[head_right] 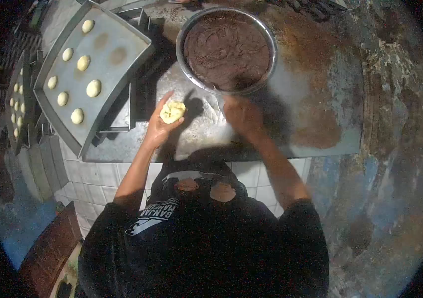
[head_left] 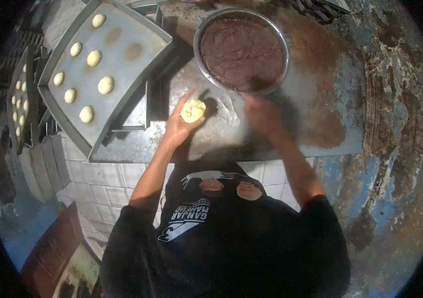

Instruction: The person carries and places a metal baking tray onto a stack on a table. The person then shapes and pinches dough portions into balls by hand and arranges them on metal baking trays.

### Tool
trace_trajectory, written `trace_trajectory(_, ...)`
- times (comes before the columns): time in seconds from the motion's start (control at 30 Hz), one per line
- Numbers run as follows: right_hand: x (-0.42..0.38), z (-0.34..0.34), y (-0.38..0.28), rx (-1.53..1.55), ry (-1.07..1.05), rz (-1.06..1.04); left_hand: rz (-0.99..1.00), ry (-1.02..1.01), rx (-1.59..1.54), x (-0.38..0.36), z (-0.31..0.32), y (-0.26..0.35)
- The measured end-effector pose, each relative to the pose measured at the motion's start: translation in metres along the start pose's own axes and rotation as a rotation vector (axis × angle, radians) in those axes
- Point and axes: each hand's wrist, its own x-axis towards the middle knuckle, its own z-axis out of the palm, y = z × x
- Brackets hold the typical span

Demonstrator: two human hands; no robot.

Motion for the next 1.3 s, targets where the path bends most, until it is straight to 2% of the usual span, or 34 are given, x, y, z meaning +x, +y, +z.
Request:
trace_trajectory(0.07,0.032,-0.027,0.007,-0.288,-0.197,0.085,-0.005,-0.006,-0.045,0.019,0.002,-0.002)
trace_trajectory(0.2,0.069,-0.014,0.032,-0.170,-0.263,0.050,0.012,0.030,0.018,0.051,0.001,-0.003)
trace_trajectory(0.27,0.077,-0.011,0.046,0.072,-0.191,0.008,0.005,0.047,0.092,0.055,-0.003,-0.004)
trace_trajectory(0.3,0.078,-0.017,0.047,0.068,-0.195,-0.004,0.007,0.069,0.137,0.056,-0.003,0.002)
trace_trajectory(0.37,0.073,-0.032,0.039,0.621,-0.335,0.303,0.015,0.112,0.180,0.057,-0.002,0.005)
trace_trajectory(0.4,0.068,-0.031,0.030,0.616,-0.342,0.284,0.080,0.156,0.189,0.058,0.001,0.003)
trace_trajectory(0.47,0.054,-0.021,0.004,0.650,-0.159,0.307,0.146,0.225,0.232,0.057,0.011,0.004)
trace_trajectory(0.5,0.049,-0.010,-0.010,0.578,-0.051,0.243,0.157,0.288,0.232,0.068,0.014,-0.022)
trace_trajectory(0.53,0.040,0.007,-0.024,0.506,0.054,0.183,0.178,0.349,0.278,0.067,0.024,-0.013)
trace_trajectory(0.6,0.016,0.043,-0.041,0.077,0.387,-0.247,0.208,0.425,0.325,0.067,0.037,-0.005)
trace_trajectory(0.63,-0.001,0.063,-0.048,0.080,0.389,-0.259,0.158,0.389,0.481,0.068,0.039,-0.010)
trace_trajectory(0.67,-0.021,0.083,-0.053,0.223,0.347,-0.150,0.101,0.351,0.634,0.065,0.042,-0.017)
trace_trajectory(0.73,-0.048,0.104,-0.047,0.373,0.302,-0.058,0.127,0.350,0.750,0.052,0.033,-0.036)
trace_trajectory(0.77,-0.061,0.108,-0.037,0.432,0.197,-0.051,0.149,0.329,0.864,0.044,0.028,-0.048)
trace_trajectory(0.8,-0.070,0.105,-0.031,0.463,0.151,-0.053,0.059,0.427,0.765,0.039,0.023,-0.061)
trace_trajectory(0.83,-0.078,0.101,-0.025,0.493,0.104,-0.053,0.068,0.433,0.773,0.035,0.021,-0.078)
trace_trajectory(0.9,-0.090,0.086,-0.020,0.131,0.060,-0.158,-0.005,0.405,0.247,0.019,0.021,-0.104)
trace_trajectory(0.93,-0.084,0.090,-0.014,0.043,0.164,-0.242,0.014,0.207,0.109,0.000,0.026,-0.090)
trace_trajectory(0.97,-0.075,0.098,-0.011,0.050,0.171,-0.246,-0.001,0.154,-0.014,-0.021,0.043,-0.078)
trace_trajectory(1.03,-0.068,0.091,-0.034,0.830,0.256,0.192,0.029,0.063,-0.067,-0.050,0.071,-0.071)
trace_trajectory(1.07,-0.074,0.080,-0.044,0.836,0.270,0.186,0.157,0.044,0.030,-0.054,0.082,-0.086)
trace_trajectory(1.13,-0.088,0.048,-0.066,0.702,0.176,0.031,0.071,0.137,0.303,-0.076,0.103,-0.062)
trace_trajectory(1.17,-0.104,0.052,-0.064,0.329,0.071,-0.159,0.008,0.199,0.403,-0.084,0.111,-0.053)
trace_trajectory(1.2,-0.120,0.057,-0.061,0.301,0.155,-0.317,0.018,0.201,0.403,-0.087,0.114,-0.060)
trace_trajectory(1.23,-0.132,0.055,-0.062,0.270,0.236,-0.477,0.067,0.129,0.133,-0.088,0.114,-0.069)
trace_trajectory(1.27,-0.142,0.051,-0.060,0.264,0.241,-0.489,0.117,0.054,-0.134,-0.087,0.114,-0.078)
trace_trajectory(1.3,-0.150,0.038,-0.064,0.495,0.348,-0.302,0.130,0.056,-0.132,-0.092,0.117,-0.063)
